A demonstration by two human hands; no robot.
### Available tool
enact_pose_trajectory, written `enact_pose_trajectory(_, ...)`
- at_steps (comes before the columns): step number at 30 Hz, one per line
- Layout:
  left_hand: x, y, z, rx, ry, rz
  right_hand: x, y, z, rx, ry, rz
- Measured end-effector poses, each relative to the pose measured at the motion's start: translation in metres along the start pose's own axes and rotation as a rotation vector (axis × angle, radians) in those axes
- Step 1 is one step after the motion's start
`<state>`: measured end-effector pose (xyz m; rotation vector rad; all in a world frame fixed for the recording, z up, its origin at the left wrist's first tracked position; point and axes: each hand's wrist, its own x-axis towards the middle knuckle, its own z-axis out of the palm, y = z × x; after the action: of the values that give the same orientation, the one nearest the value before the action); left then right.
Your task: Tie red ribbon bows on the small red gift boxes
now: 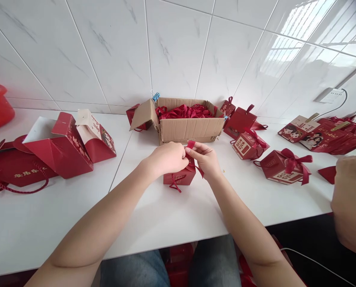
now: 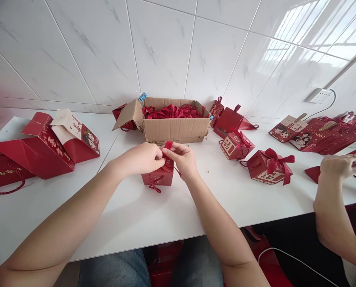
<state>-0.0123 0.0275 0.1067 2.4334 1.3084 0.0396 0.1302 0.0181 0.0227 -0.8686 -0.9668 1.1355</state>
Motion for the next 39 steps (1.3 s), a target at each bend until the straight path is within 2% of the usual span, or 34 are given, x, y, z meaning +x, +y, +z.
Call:
enact_pose_trajectory(7, -0.005, 0.003, -0.003, -0.071, 0.037, 0.019, -0.001, 0.001, -0.001, -0.017, 0.007, -0.053)
enact_pose_trajectory(12, -0.008, 0.01, 0.0, 0.039, -0.026, 0.02, -0.005, -0.002, 0.003, -0.036, 0.015, -0.073)
enact_pose_trajectory(17, -0.012, 0.008, -0.005, 0.039, -0.054, 0.037, -0.006, -0.003, 0.004, -0.079, 0.041, -0.077)
enact_pose_trajectory(21, -0.014, 0.005, -0.008, 0.052, -0.098, 0.044, -0.006, -0.002, 0.003, -0.05, 0.008, -0.075)
enact_pose_trajectory(27, -0.014, 0.007, -0.006, 0.115, -0.157, 0.073, -0.006, 0.0, 0.002, -0.04, 0.022, -0.04)
enact_pose_trajectory(32, -0.015, -0.004, -0.014, 0.083, -0.208, 0.058, -0.008, -0.003, 0.001, -0.073, 0.01, -0.028)
enact_pose_trajectory(34, -0.016, -0.011, -0.021, 0.014, -0.101, 0.027, -0.009, -0.004, 0.001, -0.098, -0.001, -0.043)
enact_pose_trajectory(37, -0.013, -0.016, -0.027, -0.16, 0.213, 0.04, -0.01, -0.004, 0.001, -0.167, -0.018, -0.077)
enact_pose_trajectory(39, -0.008, -0.016, -0.025, -0.249, 0.295, 0.092, -0.011, -0.004, 0.002, -0.218, -0.023, -0.091)
